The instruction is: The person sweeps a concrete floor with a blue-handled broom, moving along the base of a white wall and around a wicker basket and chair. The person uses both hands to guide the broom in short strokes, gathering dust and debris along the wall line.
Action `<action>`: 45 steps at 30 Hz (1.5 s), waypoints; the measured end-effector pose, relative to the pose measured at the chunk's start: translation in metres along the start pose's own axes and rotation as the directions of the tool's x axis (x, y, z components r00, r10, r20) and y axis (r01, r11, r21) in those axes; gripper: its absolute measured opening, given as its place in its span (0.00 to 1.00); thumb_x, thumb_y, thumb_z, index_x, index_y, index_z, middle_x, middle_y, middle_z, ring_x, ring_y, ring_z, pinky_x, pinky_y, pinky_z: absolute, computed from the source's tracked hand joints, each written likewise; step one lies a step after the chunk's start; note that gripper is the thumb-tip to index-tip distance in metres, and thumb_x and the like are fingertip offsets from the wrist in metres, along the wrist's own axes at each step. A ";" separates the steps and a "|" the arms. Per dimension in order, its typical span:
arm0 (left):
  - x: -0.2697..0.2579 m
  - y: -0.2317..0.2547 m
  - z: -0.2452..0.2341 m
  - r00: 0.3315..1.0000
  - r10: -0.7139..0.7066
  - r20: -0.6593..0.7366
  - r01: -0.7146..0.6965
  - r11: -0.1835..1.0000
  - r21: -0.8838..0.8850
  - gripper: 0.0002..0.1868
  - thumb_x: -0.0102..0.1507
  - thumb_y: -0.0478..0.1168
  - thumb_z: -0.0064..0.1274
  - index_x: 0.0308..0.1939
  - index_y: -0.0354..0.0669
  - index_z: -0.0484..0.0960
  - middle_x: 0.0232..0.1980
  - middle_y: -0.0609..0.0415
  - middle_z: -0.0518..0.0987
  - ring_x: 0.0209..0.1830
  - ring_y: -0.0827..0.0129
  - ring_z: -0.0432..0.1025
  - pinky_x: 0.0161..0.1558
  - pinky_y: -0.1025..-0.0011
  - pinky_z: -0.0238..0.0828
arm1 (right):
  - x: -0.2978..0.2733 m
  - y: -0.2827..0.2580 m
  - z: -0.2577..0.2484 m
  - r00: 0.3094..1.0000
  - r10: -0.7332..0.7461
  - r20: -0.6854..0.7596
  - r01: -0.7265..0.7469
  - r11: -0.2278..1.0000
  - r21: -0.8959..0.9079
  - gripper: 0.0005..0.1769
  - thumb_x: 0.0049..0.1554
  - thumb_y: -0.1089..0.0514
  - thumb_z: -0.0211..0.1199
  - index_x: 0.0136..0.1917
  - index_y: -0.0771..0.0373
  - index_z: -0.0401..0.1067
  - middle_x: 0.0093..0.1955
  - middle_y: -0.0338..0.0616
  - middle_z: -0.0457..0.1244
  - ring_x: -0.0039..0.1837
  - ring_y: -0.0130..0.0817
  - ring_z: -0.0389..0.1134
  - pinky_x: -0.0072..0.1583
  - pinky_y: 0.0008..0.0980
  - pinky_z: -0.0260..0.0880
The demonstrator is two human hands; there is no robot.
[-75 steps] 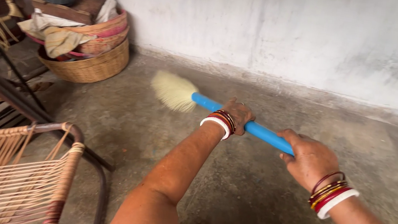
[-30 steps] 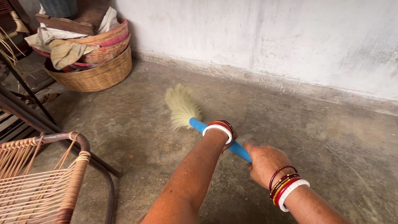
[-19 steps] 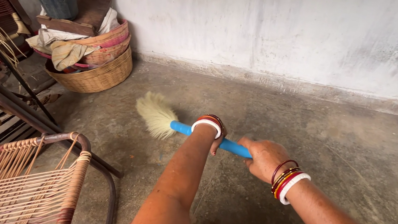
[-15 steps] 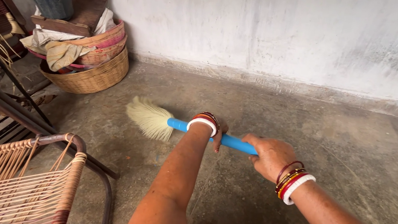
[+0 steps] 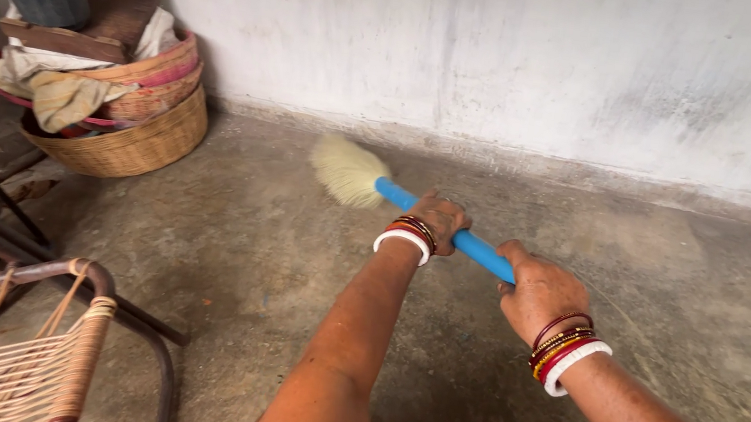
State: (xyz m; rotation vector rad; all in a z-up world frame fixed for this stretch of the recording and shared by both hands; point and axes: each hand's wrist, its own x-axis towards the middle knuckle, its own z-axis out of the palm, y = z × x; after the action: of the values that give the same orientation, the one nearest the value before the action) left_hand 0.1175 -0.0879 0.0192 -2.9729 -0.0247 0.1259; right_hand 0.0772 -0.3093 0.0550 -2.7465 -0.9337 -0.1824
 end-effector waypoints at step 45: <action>-0.033 -0.127 0.130 0.948 -0.315 0.038 0.317 0.942 -0.105 0.16 0.60 0.38 0.60 0.51 0.60 0.85 0.56 0.57 0.83 0.62 0.59 0.74 0.64 0.51 0.66 | 0.067 -0.099 0.107 0.973 -0.195 0.122 0.149 0.939 0.310 0.23 0.53 0.52 0.68 0.62 0.47 0.73 0.48 0.50 0.71 0.53 0.51 0.73 0.56 0.47 0.73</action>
State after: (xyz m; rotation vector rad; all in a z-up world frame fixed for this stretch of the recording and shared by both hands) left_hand 0.0725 0.0577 -0.0845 -3.0272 -0.5261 0.1174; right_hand 0.0744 -0.1662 -0.0173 -2.4255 -1.1399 0.1319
